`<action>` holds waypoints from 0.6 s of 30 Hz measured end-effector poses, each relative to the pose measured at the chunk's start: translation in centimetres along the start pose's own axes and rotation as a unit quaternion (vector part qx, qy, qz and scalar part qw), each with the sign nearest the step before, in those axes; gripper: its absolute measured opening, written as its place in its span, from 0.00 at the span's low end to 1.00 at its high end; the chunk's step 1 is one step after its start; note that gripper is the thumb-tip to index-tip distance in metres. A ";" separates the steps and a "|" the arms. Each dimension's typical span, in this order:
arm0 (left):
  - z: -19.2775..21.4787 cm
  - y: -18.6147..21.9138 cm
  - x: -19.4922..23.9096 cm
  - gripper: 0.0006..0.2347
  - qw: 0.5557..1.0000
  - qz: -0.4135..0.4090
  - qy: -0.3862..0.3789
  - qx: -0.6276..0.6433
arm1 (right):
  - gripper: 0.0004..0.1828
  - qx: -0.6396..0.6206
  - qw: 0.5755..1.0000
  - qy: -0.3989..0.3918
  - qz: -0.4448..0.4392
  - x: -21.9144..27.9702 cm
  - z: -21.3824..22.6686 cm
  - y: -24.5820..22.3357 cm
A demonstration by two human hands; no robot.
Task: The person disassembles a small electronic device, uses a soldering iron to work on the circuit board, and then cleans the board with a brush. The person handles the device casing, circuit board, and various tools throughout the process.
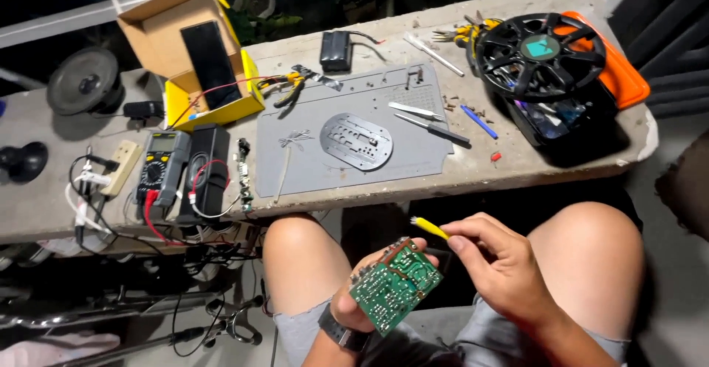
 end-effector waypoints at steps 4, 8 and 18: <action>-0.7 0.2 -0.1 0.59 0.999 -0.032 -0.005 -0.031 | 0.10 0.012 1.000 -0.009 0.012 0.4 0.1 -1.2; -1.4 0.5 -0.7 0.57 0.995 -0.033 0.032 -0.086 | 0.09 0.029 0.994 -0.041 0.096 1.1 -0.1 -3.0; 1.4 -0.5 -0.6 0.62 0.967 -0.071 0.169 -0.178 | 0.09 0.057 0.998 -0.022 0.009 2.4 0.3 0.3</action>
Point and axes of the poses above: each hand's wrist, its own x-axis away from the middle knuckle, its own z-axis out of the back of the hand, y = z × x, the point moved 3 cm from there along -x, towards the middle knuckle, and after that the axes turned 7 degrees about y, right-handed, at the moved point
